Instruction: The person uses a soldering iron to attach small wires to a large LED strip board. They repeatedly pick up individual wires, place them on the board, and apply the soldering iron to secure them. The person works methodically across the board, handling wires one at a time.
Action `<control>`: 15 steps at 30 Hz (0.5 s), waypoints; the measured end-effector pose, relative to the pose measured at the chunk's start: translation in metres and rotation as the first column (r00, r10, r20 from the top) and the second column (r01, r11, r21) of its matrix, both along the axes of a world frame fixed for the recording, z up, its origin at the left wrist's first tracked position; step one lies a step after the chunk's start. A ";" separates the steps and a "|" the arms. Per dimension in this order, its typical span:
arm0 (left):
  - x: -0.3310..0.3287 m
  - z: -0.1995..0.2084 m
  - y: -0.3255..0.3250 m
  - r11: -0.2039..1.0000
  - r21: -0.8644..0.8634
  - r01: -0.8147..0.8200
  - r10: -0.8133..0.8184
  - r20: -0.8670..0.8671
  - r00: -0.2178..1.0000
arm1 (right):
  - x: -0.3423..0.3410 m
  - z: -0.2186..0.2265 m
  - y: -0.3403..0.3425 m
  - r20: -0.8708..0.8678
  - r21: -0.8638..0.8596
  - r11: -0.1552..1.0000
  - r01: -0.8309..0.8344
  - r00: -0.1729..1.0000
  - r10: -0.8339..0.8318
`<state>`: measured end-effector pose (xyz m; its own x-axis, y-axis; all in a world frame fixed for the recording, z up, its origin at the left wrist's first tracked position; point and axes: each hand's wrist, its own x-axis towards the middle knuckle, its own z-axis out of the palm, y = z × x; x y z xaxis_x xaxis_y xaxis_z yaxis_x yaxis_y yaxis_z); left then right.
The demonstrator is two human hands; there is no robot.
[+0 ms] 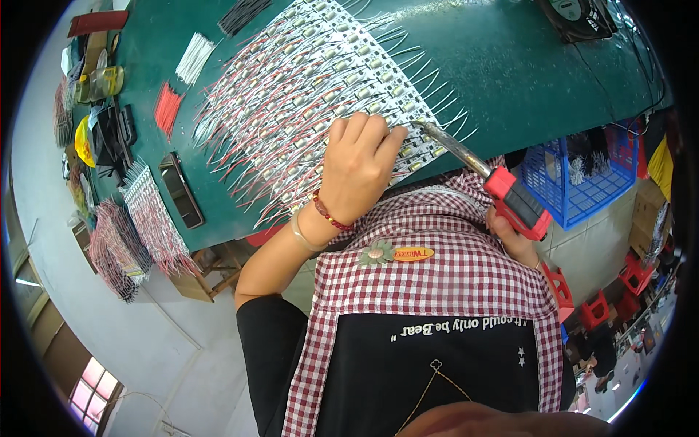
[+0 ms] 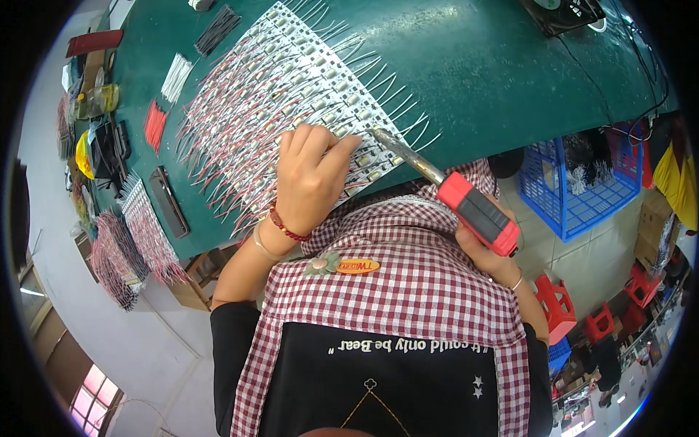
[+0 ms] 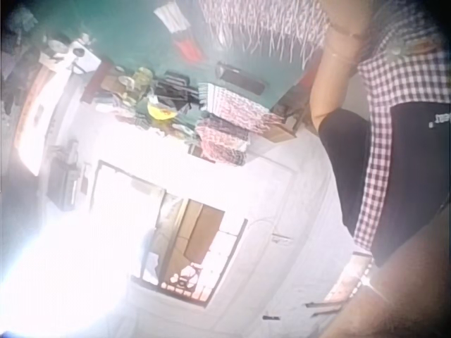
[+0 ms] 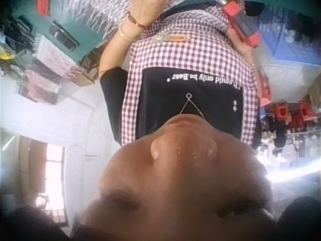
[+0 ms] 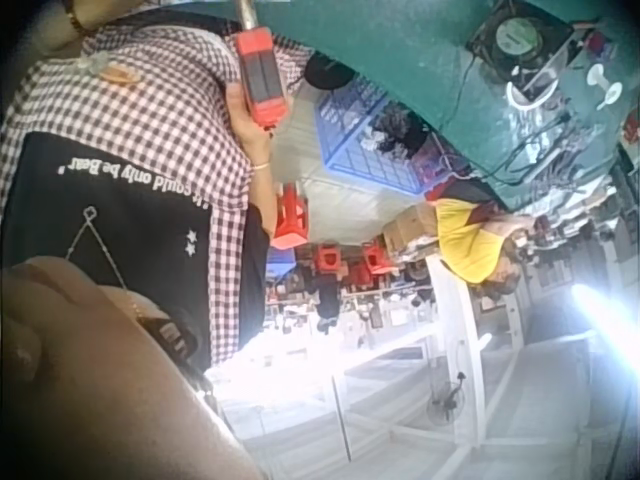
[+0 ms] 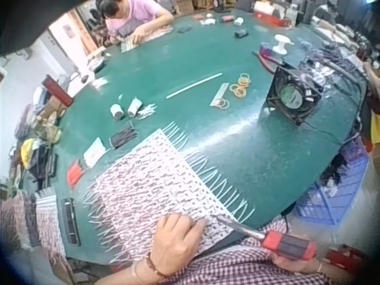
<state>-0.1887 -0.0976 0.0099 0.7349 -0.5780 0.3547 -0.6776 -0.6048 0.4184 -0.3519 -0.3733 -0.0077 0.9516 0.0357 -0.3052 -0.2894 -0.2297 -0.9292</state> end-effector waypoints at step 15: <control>-0.002 -0.003 -0.002 1.000 0.022 -0.023 0.023 0.009 1.000 | 0.000 -0.002 -0.001 -0.005 0.002 1.000 -0.010 1.000 0.010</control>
<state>-0.1908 -0.0992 0.0072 0.7447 -0.5689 0.3489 -0.6673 -0.6290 0.3988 -0.3522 -0.3743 -0.0094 0.9496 0.0461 -0.3100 -0.2918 -0.2306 -0.9283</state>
